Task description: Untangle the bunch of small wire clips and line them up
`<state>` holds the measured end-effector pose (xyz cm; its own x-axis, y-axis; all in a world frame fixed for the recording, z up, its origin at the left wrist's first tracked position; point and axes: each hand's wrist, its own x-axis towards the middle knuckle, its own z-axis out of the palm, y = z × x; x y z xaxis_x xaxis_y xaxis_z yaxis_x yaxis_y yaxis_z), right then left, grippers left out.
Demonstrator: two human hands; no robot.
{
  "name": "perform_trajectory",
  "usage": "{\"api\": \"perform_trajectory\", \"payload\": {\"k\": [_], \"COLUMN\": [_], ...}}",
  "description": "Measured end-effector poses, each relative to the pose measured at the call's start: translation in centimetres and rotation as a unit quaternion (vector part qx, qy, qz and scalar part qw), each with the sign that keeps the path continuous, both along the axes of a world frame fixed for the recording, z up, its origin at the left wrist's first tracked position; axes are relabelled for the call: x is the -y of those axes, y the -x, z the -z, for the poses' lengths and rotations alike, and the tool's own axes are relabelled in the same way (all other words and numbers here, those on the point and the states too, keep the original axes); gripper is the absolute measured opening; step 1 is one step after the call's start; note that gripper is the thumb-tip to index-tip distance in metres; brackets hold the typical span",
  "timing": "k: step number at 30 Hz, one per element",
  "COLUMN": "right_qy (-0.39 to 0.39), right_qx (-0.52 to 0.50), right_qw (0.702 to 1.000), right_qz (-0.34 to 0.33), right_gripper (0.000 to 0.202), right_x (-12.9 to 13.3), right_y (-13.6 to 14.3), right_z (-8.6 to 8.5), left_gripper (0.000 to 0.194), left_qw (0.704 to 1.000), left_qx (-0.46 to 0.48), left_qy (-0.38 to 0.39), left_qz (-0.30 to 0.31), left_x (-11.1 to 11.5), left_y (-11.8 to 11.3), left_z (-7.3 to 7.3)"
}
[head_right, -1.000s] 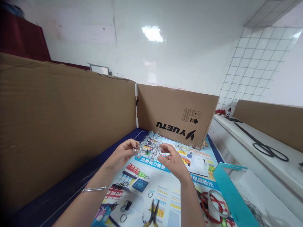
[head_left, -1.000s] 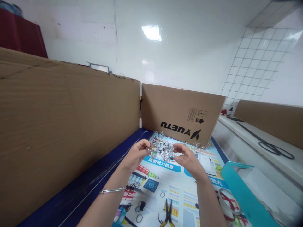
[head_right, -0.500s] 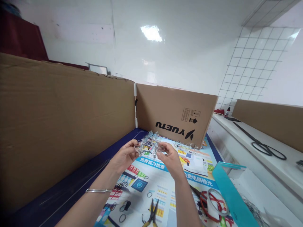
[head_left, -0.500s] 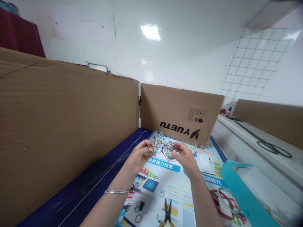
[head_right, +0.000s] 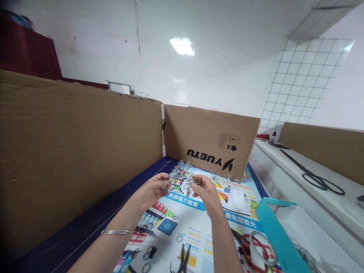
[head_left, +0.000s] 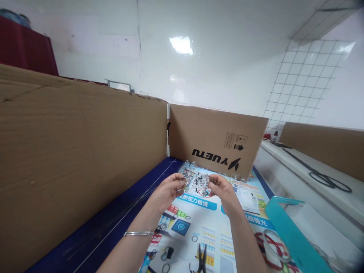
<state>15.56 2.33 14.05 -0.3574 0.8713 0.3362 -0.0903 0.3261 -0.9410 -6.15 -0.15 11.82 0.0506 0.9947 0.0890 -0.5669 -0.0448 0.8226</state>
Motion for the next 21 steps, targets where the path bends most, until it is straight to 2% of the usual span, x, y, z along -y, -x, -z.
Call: {"api": "perform_trajectory", "payload": {"k": [5,12,21], "right_qy": [0.018,0.041,0.029], "right_qx": [-0.033,-0.072,-0.081], "right_qw": [0.999,0.996,0.995], "right_qz": [-0.016,-0.040,-0.055], "right_gripper": [0.032,0.030,0.024], "right_x": [-0.31,-0.55,-0.47], "right_y": [-0.34,-0.30,-0.91], "right_z": [0.29,0.57,0.26], "left_gripper": [0.024,0.025,0.024], "left_qw": [0.999,0.998,0.992], "left_qx": [-0.048,-0.054,-0.086], "left_qy": [-0.008,-0.031,-0.080], "left_qz": [-0.017,-0.023,-0.042], "left_x": [0.00,0.11,-0.07], "left_y": [-0.01,-0.18,0.05], "left_z": [-0.02,-0.23,-0.12]}}
